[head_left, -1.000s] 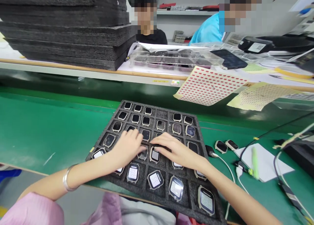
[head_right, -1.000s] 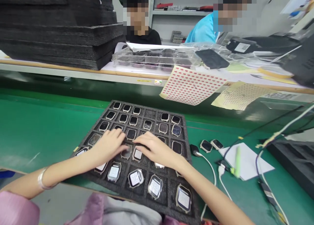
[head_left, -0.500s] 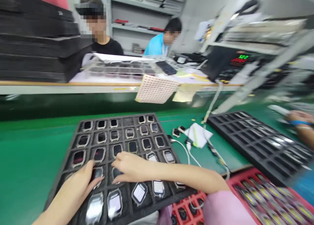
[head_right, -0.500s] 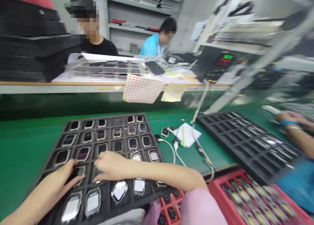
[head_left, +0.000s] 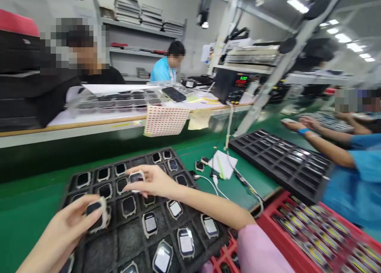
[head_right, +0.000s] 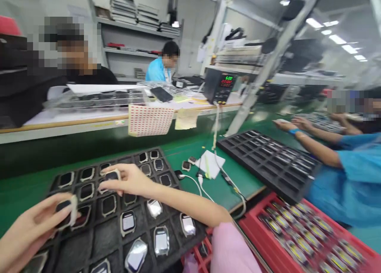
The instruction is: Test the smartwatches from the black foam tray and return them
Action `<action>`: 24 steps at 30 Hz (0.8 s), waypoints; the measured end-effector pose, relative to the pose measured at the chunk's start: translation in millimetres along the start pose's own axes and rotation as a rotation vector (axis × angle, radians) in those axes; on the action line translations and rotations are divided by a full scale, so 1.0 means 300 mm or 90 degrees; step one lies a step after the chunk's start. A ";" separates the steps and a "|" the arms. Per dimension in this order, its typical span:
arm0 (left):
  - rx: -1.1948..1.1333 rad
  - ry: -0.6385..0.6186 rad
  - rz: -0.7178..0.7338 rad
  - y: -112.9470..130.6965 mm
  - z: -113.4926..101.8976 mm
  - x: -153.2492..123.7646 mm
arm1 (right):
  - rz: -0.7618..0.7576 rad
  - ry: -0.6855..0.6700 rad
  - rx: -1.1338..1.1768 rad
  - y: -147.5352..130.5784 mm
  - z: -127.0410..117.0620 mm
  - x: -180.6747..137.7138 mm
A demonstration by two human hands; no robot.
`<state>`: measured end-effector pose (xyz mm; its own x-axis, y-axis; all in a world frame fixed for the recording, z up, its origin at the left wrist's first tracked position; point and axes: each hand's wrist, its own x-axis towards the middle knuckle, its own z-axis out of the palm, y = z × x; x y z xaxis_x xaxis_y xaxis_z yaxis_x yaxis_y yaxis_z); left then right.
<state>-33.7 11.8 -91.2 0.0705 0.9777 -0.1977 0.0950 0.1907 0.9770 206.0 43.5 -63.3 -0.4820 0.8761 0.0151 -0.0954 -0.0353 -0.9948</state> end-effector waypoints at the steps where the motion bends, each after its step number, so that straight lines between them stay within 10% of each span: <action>1: -0.062 -0.018 -0.003 0.045 0.014 0.014 | 0.006 -0.025 0.060 -0.010 -0.004 0.010; 13: -0.324 -0.143 0.065 0.119 0.094 0.070 | -0.015 -0.098 0.166 -0.036 -0.025 0.057; 24: 0.011 -0.077 0.159 0.156 0.111 0.057 | 0.002 -0.107 0.218 -0.037 -0.020 0.046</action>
<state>5.1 34.5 -51.5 0.2125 0.9763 0.0401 0.0763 -0.0575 0.9954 205.5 58.8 -52.7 -0.6158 0.7859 0.0559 -0.3651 -0.2218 -0.9041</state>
